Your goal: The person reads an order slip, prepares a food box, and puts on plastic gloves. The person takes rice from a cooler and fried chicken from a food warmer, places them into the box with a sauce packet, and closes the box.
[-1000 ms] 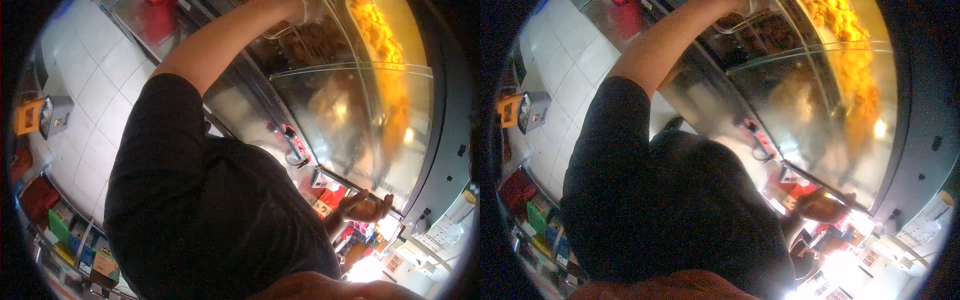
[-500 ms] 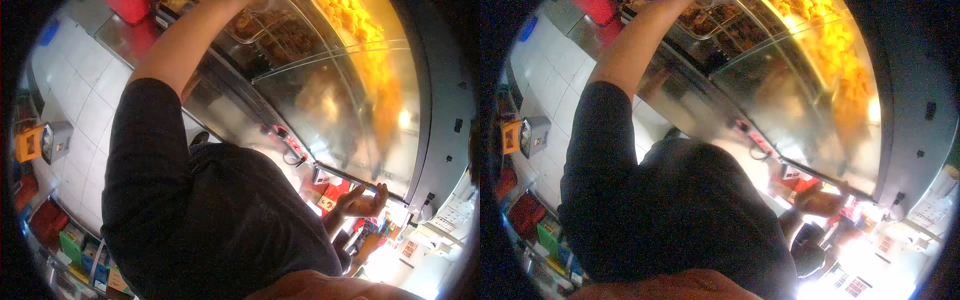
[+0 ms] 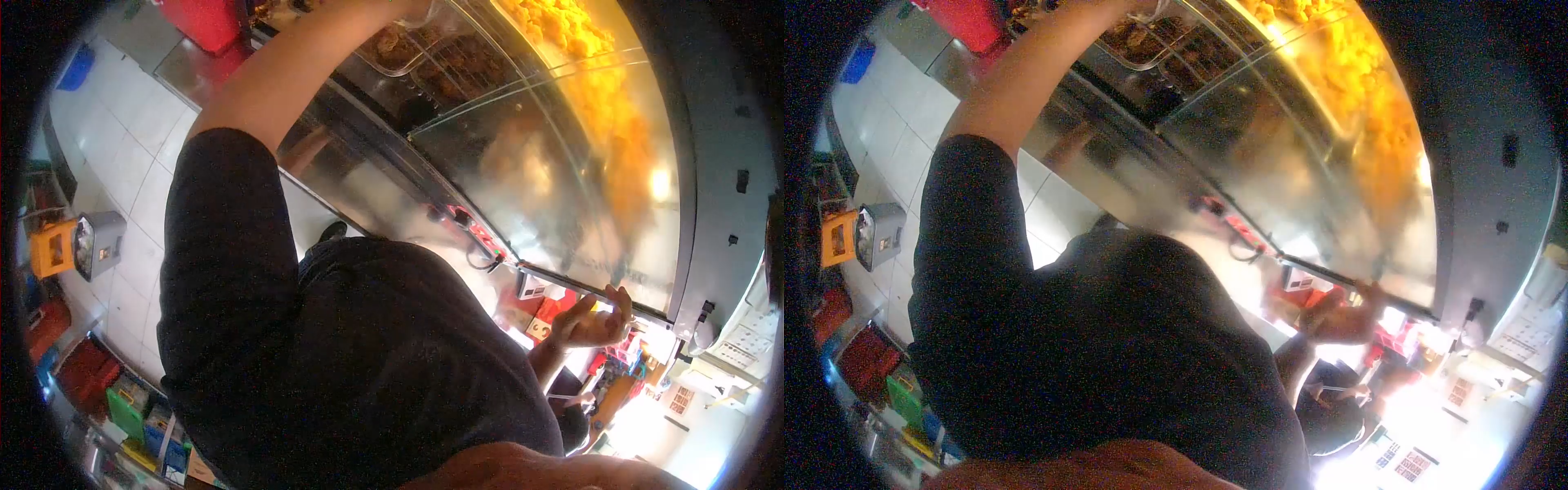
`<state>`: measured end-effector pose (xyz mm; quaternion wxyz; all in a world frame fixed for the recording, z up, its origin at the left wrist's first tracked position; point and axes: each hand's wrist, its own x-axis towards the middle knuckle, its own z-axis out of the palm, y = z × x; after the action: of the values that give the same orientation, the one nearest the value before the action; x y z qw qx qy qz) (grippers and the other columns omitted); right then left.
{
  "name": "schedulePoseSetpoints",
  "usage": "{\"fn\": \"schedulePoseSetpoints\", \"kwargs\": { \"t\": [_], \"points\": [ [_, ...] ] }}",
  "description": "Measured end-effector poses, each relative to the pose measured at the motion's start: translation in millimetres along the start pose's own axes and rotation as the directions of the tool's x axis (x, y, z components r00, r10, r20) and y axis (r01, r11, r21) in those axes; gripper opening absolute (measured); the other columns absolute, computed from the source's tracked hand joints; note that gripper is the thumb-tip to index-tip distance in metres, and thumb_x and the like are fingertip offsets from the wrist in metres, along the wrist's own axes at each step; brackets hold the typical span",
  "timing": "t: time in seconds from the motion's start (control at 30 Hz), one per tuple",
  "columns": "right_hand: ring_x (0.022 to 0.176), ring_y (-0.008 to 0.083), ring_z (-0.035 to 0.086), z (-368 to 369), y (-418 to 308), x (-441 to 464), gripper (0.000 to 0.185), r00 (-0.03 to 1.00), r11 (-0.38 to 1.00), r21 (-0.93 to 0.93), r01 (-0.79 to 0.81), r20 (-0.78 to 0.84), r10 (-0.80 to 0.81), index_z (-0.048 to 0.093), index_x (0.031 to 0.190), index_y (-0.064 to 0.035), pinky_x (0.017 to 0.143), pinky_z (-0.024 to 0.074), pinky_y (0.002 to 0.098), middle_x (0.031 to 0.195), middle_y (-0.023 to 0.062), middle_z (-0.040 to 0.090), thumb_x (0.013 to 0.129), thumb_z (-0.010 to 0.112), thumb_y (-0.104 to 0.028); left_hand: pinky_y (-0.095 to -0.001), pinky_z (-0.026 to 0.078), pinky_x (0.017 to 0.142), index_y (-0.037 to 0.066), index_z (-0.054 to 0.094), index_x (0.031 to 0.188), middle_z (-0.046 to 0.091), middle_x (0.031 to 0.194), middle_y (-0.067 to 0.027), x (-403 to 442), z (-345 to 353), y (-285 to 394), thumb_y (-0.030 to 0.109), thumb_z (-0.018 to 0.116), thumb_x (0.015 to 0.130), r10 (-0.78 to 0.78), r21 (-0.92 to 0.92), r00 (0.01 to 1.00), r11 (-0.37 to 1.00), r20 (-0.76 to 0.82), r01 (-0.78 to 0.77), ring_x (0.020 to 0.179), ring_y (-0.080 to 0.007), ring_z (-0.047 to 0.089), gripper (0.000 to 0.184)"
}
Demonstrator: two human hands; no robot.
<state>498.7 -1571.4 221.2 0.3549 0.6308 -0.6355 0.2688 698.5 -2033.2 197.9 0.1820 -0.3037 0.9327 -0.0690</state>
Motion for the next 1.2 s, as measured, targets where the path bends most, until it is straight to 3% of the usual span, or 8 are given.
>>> {"fn": "schedulePoseSetpoints", "kwargs": {
  "t": [0.33, 0.57, 0.67, 0.73, 0.8, 0.9, 1.0, 1.2],
  "points": [
    [0.096, 0.0266, 0.063, 4.0, -5.1, -6.3, 0.039, 0.994, 0.992, 0.067, -0.105, -0.018, 0.106, 0.041, 0.128, -0.0032, 0.088, 0.0518, 0.0382, 0.118, 0.0216, 0.060, 0.095, 0.062, -0.004, -0.0428, 0.048, 0.095, 0.010, 0.060, 0.134, 0.057, 0.135, -0.0079, -4.2, -8.0, 7.4, 0.035, 0.051, 0.103, -0.011, -0.165, 0.991, 0.986, -0.137, -0.012, 0.112, -0.0270, 0.058, 0.040],
    [0.103, 0.0295, 0.061, -0.1, -12.5, -2.5, 0.043, 1.000, 0.989, 0.145, -0.003, 0.003, 0.003, 0.038, 0.132, -0.0030, 0.094, 0.0494, 0.0453, 0.113, 0.0197, 0.061, 0.096, 0.061, -0.004, -0.0398, 0.053, 0.086, 0.012, 0.064, 0.129, 0.064, 0.124, -0.0074, -19.1, -11.4, 16.8, 0.041, 0.054, 0.101, -0.088, -0.531, 0.953, 0.843, -0.291, -0.085, 0.101, -0.0235, 0.063, 0.042],
    [0.104, 0.0305, 0.060, -1.6, -15.6, -9.5, 0.043, 0.998, 0.977, 0.204, -0.054, 0.038, 0.047, 0.038, 0.132, -0.0026, 0.095, 0.0482, 0.0465, 0.112, 0.0194, 0.061, 0.096, 0.061, -0.004, -0.0385, 0.056, 0.083, 0.012, 0.066, 0.127, 0.068, 0.119, -0.0071, -39.6, 3.2, 25.4, 0.044, 0.055, 0.100, -0.129, -0.837, 0.952, 0.519, -0.278, -0.174, 0.096, -0.0220, 0.066, 0.043],
    [0.103, 0.0303, 0.060, -0.2, -16.2, -15.3, 0.043, 0.996, 0.969, 0.233, -0.081, 0.056, 0.069, 0.038, 0.133, -0.0025, 0.094, 0.0485, 0.0455, 0.112, 0.0197, 0.061, 0.096, 0.060, -0.002, -0.0376, 0.057, 0.080, 0.013, 0.067, 0.126, 0.070, 0.116, -0.0069, -54.2, 24.1, 29.0, 0.046, 0.056, 0.100, -0.135, -0.973, 0.967, 0.111, -0.217, -0.203, 0.093, -0.0210, 0.067, 0.044],
    [0.102, 0.0297, 0.060, 5.8, -19.0, -17.3, 0.044, 0.995, 0.965, 0.246, -0.097, 0.053, 0.087, 0.038, 0.133, -0.0026, 0.092, 0.0494, 0.0437, 0.112, 0.0203, 0.060, 0.095, 0.059, -0.001, -0.0383, 0.057, 0.081, 0.010, 0.065, 0.126, 0.069, 0.116, -0.0088, -68.0, 48.7, 24.5, 0.041, 0.061, 0.097, -0.097, -0.892, 0.977, -0.399, -0.188, -0.211, 0.096, -0.0238, 0.066, 0.043],
    [0.101, 0.0283, 0.059, 14.0, -25.2, -17.8, 0.046, 0.994, 0.960, 0.259, -0.109, 0.045, 0.101, 0.038, 0.134, -0.0027, 0.088, 0.0503, 0.0406, 0.112, 0.0209, 0.060, 0.094, 0.059, 0.001, -0.0421, 0.058, 0.079, 0.006, 0.059, 0.131, 0.067, 0.122, -0.0177, -71.3, 90.3, 31.0, 0.031, 0.063, 0.099, -0.039, -0.544, 0.980, -0.827, -0.195, -0.141, 0.104, -0.0315, 0.066, 0.041],
    [0.096, 0.0280, 0.059, 22.4, -30.2, -11.1, 0.040, 0.993, 0.936, 0.333, -0.115, 0.026, 0.113, 0.043, 0.128, -0.0021, 0.084, 0.0494, 0.0397, 0.107, 0.0192, 0.060, 0.093, 0.061, -0.004, -0.0414, 0.059, 0.077, 0.005, 0.055, 0.135, 0.063, 0.129, -0.0190, -85.7, 102.9, 39.5, 0.032, 0.060, 0.100, 0.058, -0.148, 0.940, -0.989, -0.336, 0.008, 0.102, -0.0320, 0.066, 0.044],
    [0.088, 0.0291, 0.060, 39.0, -39.5, 1.0, 0.034, 0.990, 0.891, 0.441, -0.108, -0.029, 0.135, 0.049, 0.118, -0.0017, 0.081, 0.0475, 0.0414, 0.099, 0.0158, 0.060, 0.093, 0.066, -0.015, -0.0410, 0.062, 0.081, 0.008, 0.048, 0.141, 0.055, 0.135, -0.0271, -98.7, 132.8, 54.4, 0.044, 0.060, 0.100, -0.021, -0.039, 0.892, -0.998, -0.451, -0.043, 0.107, -0.0341, 0.061, 0.056]
  ]
}}
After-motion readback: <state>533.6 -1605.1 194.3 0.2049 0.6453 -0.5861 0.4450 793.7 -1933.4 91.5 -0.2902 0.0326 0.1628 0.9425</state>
